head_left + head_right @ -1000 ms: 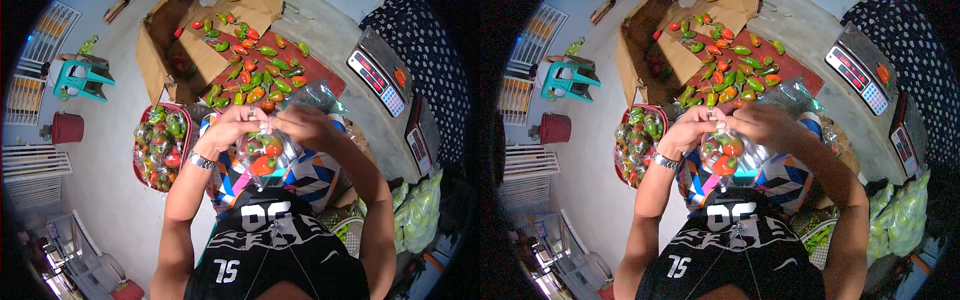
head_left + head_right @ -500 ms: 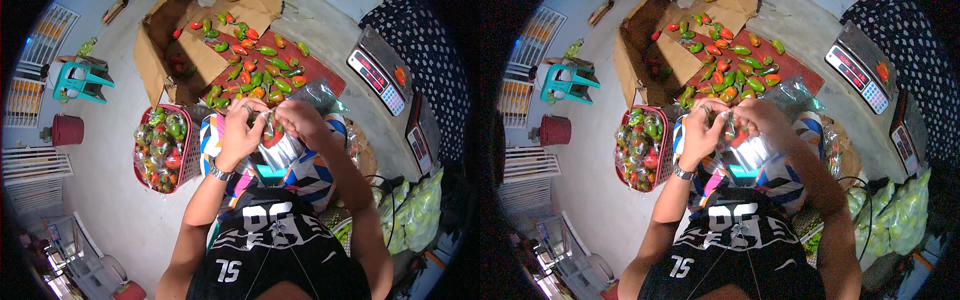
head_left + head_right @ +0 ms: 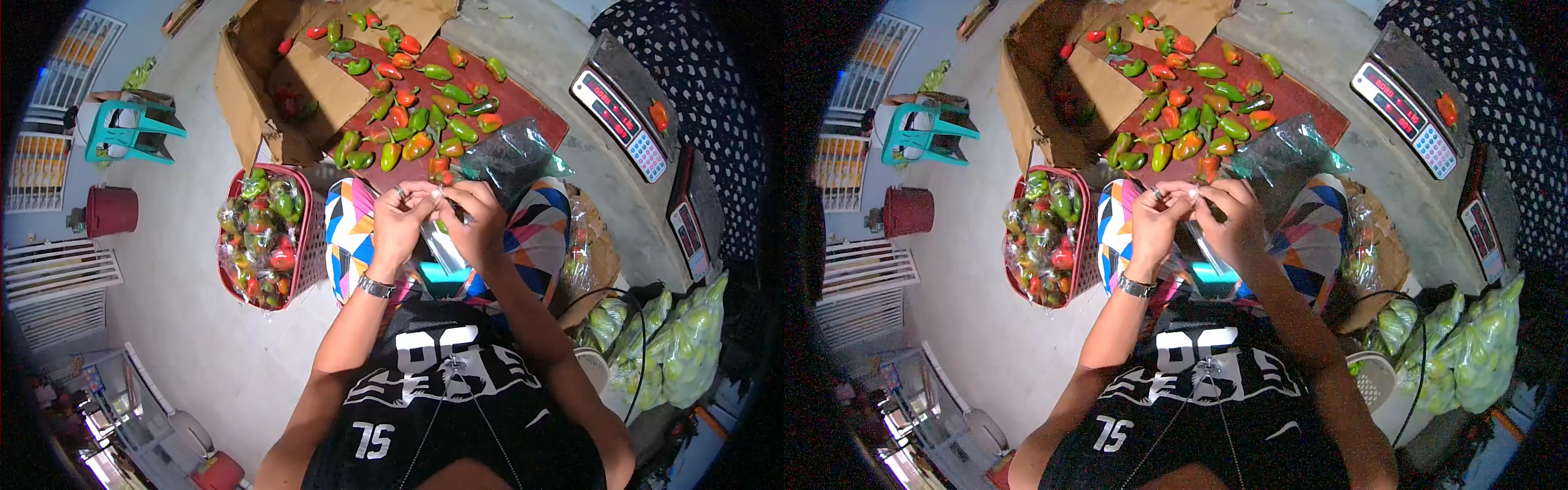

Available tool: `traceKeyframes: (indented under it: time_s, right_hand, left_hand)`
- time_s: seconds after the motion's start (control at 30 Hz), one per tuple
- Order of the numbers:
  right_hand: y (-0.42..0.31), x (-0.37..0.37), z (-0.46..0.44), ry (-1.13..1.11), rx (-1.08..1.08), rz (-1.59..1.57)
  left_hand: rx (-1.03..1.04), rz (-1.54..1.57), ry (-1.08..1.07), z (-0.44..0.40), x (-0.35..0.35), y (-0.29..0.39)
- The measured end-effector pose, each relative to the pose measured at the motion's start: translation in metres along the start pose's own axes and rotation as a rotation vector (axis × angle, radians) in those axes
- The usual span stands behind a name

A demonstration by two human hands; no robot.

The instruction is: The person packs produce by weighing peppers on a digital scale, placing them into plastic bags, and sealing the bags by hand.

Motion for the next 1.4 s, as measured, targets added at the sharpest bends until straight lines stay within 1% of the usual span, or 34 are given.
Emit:
traceKeyframes:
  time_s: [0.1, 0.2, 0.23, 0.33, 0.4, 0.43, 0.53, 0.63, 0.73, 0.77, 0.87, 0.9, 0.93, 0.97, 1.0, 1.07, 1.2, 1.27, 1.3, 1.37, 1.4]
  right_hand:
    - [0.000, 0.002, 0.008, 0.059, 0.068, 0.012]
    - [-0.003, 0.004, 0.008, 0.040, 0.214, -0.040]
    - [-0.002, 0.004, 0.006, 0.002, 0.233, -0.062]
    - [0.001, -0.001, -0.007, -0.123, 0.304, -0.126]
    - [0.000, -0.005, -0.015, -0.224, 0.368, -0.167]
    - [0.002, -0.004, -0.014, -0.216, 0.394, -0.228]
    - [0.008, -0.007, -0.018, -0.288, 0.300, -0.151]
    - [0.008, -0.011, -0.022, -0.351, 0.228, -0.120]
    - [0.008, -0.011, -0.024, -0.409, 0.209, -0.156]
    - [0.008, -0.011, -0.023, -0.385, 0.240, -0.165]
    - [0.006, -0.001, -0.009, -0.284, 0.352, -0.148]
    - [0.005, 0.004, 0.002, -0.228, 0.403, -0.111]
    - [0.007, 0.007, 0.012, -0.168, 0.447, -0.074]
    - [0.005, 0.007, 0.017, -0.183, 0.358, -0.018]
    - [0.006, 0.007, 0.020, -0.155, 0.327, -0.009]
    - [0.002, 0.008, 0.029, -0.101, 0.278, 0.007]
    - [-0.003, 0.009, 0.031, -0.013, 0.056, 0.069]
    - [-0.008, 0.009, 0.031, 0.011, 0.068, 0.073]
    - [-0.010, 0.009, 0.031, 0.024, 0.073, 0.075]
    - [-0.016, 0.006, 0.032, -0.004, 0.185, 0.067]
    - [-0.018, 0.005, 0.031, -0.017, 0.241, 0.064]
  left_hand:
    - [0.077, -0.139, -0.042, 0.004, 0.001, 0.004]
    - [0.153, -0.334, -0.153, 0.003, -0.005, 0.009]
    - [0.125, -0.359, -0.178, 0.002, -0.008, 0.009]
    - [0.035, -0.281, -0.185, 0.003, -0.006, 0.014]
    - [0.037, -0.260, -0.180, 0.003, -0.008, 0.012]
    - [0.038, -0.247, -0.178, 0.003, -0.007, 0.010]
    - [0.120, -0.301, -0.194, -0.001, -0.011, 0.003]
    - [0.248, -0.597, -0.303, -0.002, -0.012, 0.021]
    - [0.008, -0.310, -0.372, -0.010, -0.019, 0.016]
    - [-0.123, -0.215, -0.347, -0.010, -0.021, 0.015]
    - [-0.291, 0.082, -0.182, -0.011, -0.027, -0.014]
    - [-0.325, 0.063, -0.111, -0.008, -0.023, -0.014]
    - [-0.309, 0.066, -0.090, -0.008, -0.023, -0.022]
    - [-0.292, 0.071, -0.068, -0.006, -0.021, -0.024]
    - [-0.280, 0.078, -0.040, -0.002, -0.020, -0.028]
    - [-0.323, 0.112, 0.024, 0.009, -0.022, -0.033]
    - [-0.341, 0.159, 0.122, 0.020, -0.016, -0.023]
    - [-0.355, 0.203, 0.173, 0.026, -0.013, -0.017]
    - [-0.342, 0.226, 0.159, 0.029, -0.012, -0.015]
    - [-0.322, 0.270, 0.133, 0.036, -0.011, -0.014]
    - [-0.287, 0.239, 0.091, 0.036, -0.012, -0.016]
Point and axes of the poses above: each hand's wrist, its own z-axis away from the middle knuckle, its own x-axis out of the palm, y = z × x, the point moved 1 cm from there along -z, towards the middle knuckle, and after that the axes turned 10 degrees about y, right-handed, at the moved point
